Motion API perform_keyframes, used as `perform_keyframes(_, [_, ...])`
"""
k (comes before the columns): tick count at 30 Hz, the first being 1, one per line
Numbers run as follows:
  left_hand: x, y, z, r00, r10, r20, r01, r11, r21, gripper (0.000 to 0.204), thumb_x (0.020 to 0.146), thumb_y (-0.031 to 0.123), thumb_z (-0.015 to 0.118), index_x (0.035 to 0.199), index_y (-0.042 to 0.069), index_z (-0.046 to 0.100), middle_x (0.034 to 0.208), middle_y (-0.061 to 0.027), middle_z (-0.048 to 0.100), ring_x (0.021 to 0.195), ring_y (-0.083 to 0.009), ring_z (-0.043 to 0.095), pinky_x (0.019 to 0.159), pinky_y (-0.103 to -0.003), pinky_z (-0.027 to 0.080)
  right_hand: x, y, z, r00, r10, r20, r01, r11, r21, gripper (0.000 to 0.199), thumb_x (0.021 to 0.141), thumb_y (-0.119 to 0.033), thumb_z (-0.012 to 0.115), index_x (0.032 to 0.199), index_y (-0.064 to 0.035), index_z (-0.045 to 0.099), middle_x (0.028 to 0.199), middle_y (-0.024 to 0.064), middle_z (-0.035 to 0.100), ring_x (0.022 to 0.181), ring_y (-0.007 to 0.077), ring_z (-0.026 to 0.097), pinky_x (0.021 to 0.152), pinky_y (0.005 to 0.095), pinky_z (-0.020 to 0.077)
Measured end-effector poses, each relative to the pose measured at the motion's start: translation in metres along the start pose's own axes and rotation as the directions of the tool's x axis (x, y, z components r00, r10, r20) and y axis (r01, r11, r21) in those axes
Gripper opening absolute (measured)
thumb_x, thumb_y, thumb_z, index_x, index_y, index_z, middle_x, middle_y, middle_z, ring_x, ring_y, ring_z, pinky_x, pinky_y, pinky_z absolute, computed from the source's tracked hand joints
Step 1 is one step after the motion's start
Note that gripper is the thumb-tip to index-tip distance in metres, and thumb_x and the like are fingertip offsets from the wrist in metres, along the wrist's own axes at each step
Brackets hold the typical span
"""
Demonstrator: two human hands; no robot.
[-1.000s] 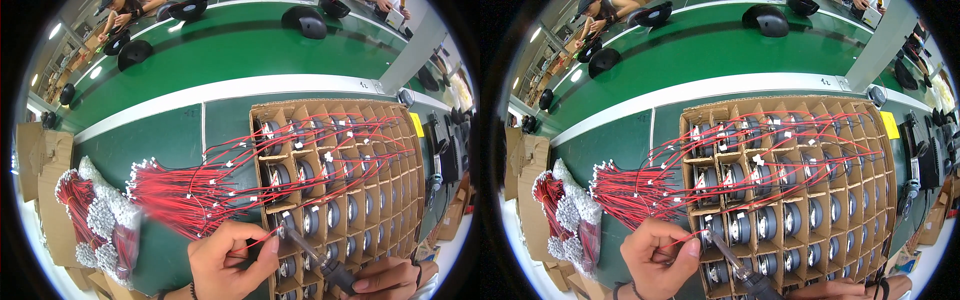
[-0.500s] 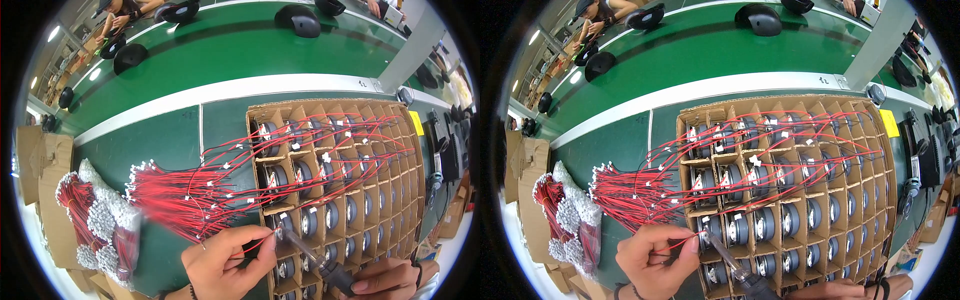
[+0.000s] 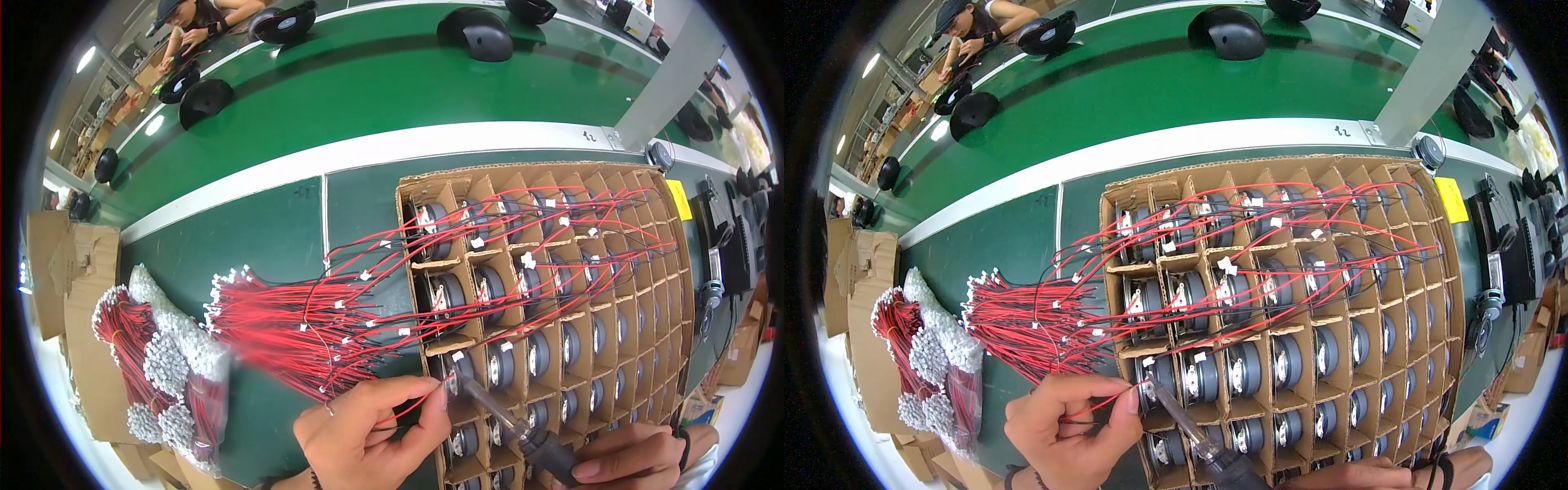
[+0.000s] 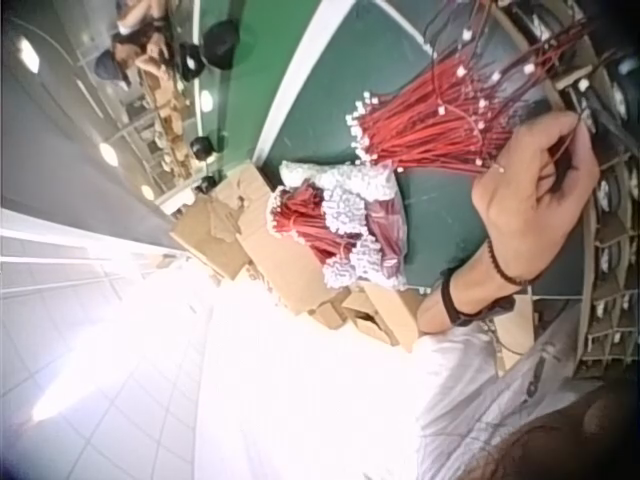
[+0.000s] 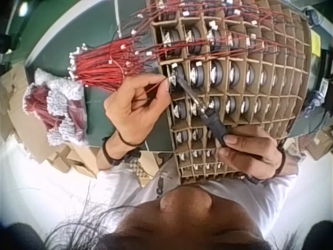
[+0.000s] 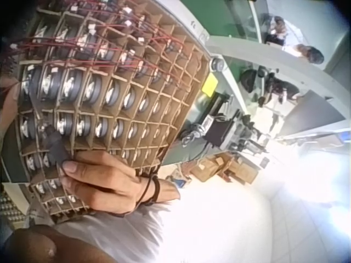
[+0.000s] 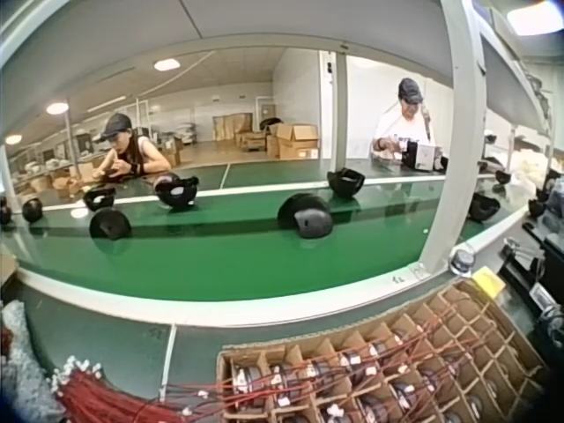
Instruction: Soldering red and white wires to the terminals of small speakers arranged in a cardboard tray on a production line.
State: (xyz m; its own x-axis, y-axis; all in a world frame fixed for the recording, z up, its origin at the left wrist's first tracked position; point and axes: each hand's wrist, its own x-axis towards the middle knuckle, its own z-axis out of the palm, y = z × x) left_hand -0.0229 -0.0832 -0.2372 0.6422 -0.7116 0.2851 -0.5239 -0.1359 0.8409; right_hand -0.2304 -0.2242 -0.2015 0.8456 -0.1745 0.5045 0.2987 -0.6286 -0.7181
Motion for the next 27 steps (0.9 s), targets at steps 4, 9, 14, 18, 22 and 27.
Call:
perform_keyframes(4, [-0.0008,0.0000,-0.0002,1.000,-0.007,0.000,0.007,1.000,-0.002,0.016,0.082,0.000,0.083,0.094,0.003,0.072,0.058,0.0056,0.054,0.050,0.0016,0.039,0.047,-0.017,0.030,-0.0009,-0.0005,-0.0001,1.000,0.002,-0.002,-0.002,1.000,0.003,0.025,0.069,0.013,0.084,0.085,0.0021,0.068,0.102,0.0185,0.065,0.077,0.0295,0.068,0.059,0.0309,0.0591])
perform_keyframes(9, [-0.0005,-0.0004,-0.0001,1.000,-0.001,-0.003,0.001,1.000,-0.007,0.016,0.082,-0.001,0.083,0.093,0.002,0.072,0.059,0.0054,0.055,0.051,0.0018,0.039,0.047,-0.017,0.030,-0.0013,0.0000,-0.0015,1.000,-0.005,0.013,0.006,1.000,-0.012,0.026,0.068,0.011,0.085,0.087,0.0023,0.069,0.103,0.0183,0.065,0.076,0.0292,0.068,0.058,0.0305,0.0585])
perform_keyframes(14, [-0.0008,-0.0006,0.0002,1.000,0.006,-0.010,-0.006,1.000,0.002,0.015,0.082,-0.001,0.083,0.092,0.002,0.072,0.059,0.0055,0.055,0.051,0.0020,0.039,0.047,-0.017,0.031,-0.0002,0.0001,-0.0011,1.000,-0.005,0.000,0.005,1.000,-0.016,0.026,0.069,0.010,0.085,0.088,0.0024,0.070,0.103,0.0183,0.066,0.075,0.0290,0.068,0.058,0.0305,0.0583])
perform_keyframes(18, [-0.0002,-0.0009,0.0007,0.999,0.027,-0.029,-0.027,1.000,-0.003,0.015,0.081,-0.001,0.083,0.092,0.001,0.072,0.059,0.0055,0.055,0.051,0.0017,0.039,0.047,-0.017,0.030,0.0002,0.0001,-0.0027,1.000,-0.010,0.005,0.010,1.000,-0.022,0.026,0.069,0.010,0.085,0.089,0.0023,0.071,0.103,0.0187,0.066,0.075,0.0289,0.068,0.058,0.0306,0.0583])
perform_keyframes(22, [0.0003,-0.0016,0.0019,0.999,0.042,-0.027,-0.042,0.999,0.007,0.015,0.081,-0.001,0.083,0.092,0.001,0.072,0.058,0.0059,0.054,0.051,0.0015,0.038,0.047,-0.017,0.029,-0.0009,0.0006,-0.0028,1.000,-0.003,0.006,0.003,1.000,-0.025,0.026,0.069,0.010,0.085,0.088,0.0021,0.070,0.103,0.0187,0.066,0.075,0.0286,0.067,0.058,0.0304,0.0582])
perform_keyframes(27, [-0.0030,-0.0005,-0.0004,0.998,0.041,-0.037,-0.040,0.999,0.011,0.016,0.081,0.000,0.084,0.092,0.001,0.072,0.058,0.0062,0.053,0.051,0.0017,0.037,0.047,-0.017,0.028,-0.0029,-0.0002,0.0012,1.000,-0.015,-0.016,0.014,1.000,-0.008,0.026,0.068,0.009,0.086,0.087,0.0014,0.070,0.104,0.0186,0.066,0.077,0.0277,0.068,0.059,0.0297,0.0592])
